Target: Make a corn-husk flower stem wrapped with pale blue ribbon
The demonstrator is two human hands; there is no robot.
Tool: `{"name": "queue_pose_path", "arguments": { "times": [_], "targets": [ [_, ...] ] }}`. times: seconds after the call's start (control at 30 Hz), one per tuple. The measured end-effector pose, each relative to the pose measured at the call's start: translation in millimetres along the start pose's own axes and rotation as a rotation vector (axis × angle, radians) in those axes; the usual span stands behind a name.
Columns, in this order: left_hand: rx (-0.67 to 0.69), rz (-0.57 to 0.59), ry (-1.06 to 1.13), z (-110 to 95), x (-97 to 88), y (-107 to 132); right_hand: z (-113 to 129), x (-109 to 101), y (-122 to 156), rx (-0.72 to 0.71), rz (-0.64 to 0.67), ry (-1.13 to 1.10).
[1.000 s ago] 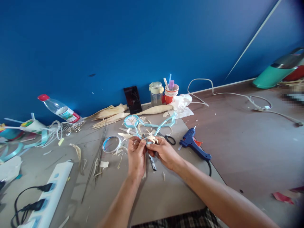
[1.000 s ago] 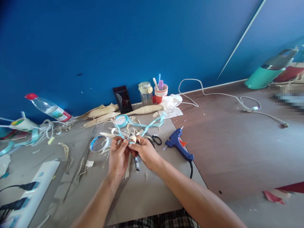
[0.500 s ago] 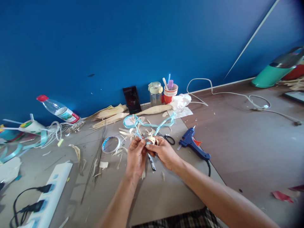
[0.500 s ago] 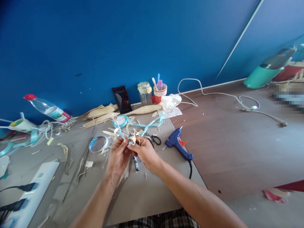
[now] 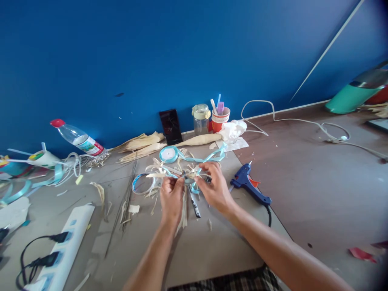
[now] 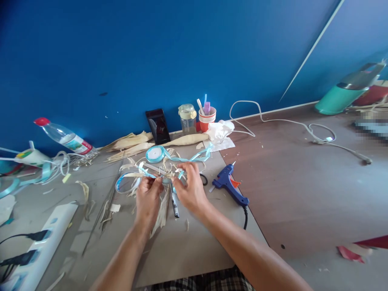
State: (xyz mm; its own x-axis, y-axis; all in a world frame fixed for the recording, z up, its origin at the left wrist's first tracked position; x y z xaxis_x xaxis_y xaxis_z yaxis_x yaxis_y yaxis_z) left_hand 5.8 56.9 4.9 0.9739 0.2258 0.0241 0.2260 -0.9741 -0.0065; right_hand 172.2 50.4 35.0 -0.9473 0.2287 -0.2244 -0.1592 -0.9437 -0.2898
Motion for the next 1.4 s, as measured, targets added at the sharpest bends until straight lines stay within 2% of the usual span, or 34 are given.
{"name": "queue_pose_path", "arguments": {
  "times": [0.07,0.17,0.33,0.53,0.6,0.7,0.83,0.93,1.03,1.13,1.23,1.3,1.4],
  "targets": [
    [0.016,-0.012,-0.049,-3,-0.4,1,18,-12,2,-0.154,-0.117,0.059],
    [0.004,-0.001,-0.073,-4,3.8,3,37,-8,5,-0.299,-0.092,0.121],
    [0.023,0.006,0.002,-6,7.0,4,47,1,3,-0.346,-0.021,0.145],
    [0.044,-0.075,0.183,-11,-11.0,-6,65,-9,4,-0.38,0.006,0.173],
    [0.034,-0.079,0.297,-12,-14.5,-8,69,-12,4,-0.368,0.022,0.155],
    [0.017,-0.027,0.403,-15,-12.5,-10,67,-9,1,-0.277,0.09,0.179],
    [0.029,0.023,0.43,-20,-10.5,-8,51,9,0,-0.092,0.26,0.276],
    [0.012,0.089,0.465,-24,-7.4,-6,42,26,2,-0.012,0.394,0.237],
    [-0.008,0.153,0.5,-31,-4.3,-3,40,37,0,-0.006,0.484,0.119],
    [-0.021,0.197,0.515,-37,-1.1,1,42,38,-6,0.007,0.492,0.032],
    [-0.031,0.208,0.515,-43,1.6,5,48,38,-7,0.04,0.564,-0.005],
    [-0.012,0.201,0.508,-51,1.3,7,54,34,-7,0.031,0.615,0.03],
    [0.035,0.201,0.505,-73,-3.1,11,62,19,-12,-0.048,0.604,0.166]
  ]
}}
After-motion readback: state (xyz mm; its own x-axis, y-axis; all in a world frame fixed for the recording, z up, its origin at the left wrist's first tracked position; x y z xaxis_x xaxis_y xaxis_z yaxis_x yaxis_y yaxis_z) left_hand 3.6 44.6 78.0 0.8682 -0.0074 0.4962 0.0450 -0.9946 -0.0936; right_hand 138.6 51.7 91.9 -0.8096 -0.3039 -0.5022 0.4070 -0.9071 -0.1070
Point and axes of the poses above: each hand's wrist, its own y-axis away from the middle knuckle, its own x-axis out of the palm, z = x × y, the point moved 8 cm from there along -y, towards the middle knuckle, and after that the axes turned 1 degree about z, right-handed, at the moved point
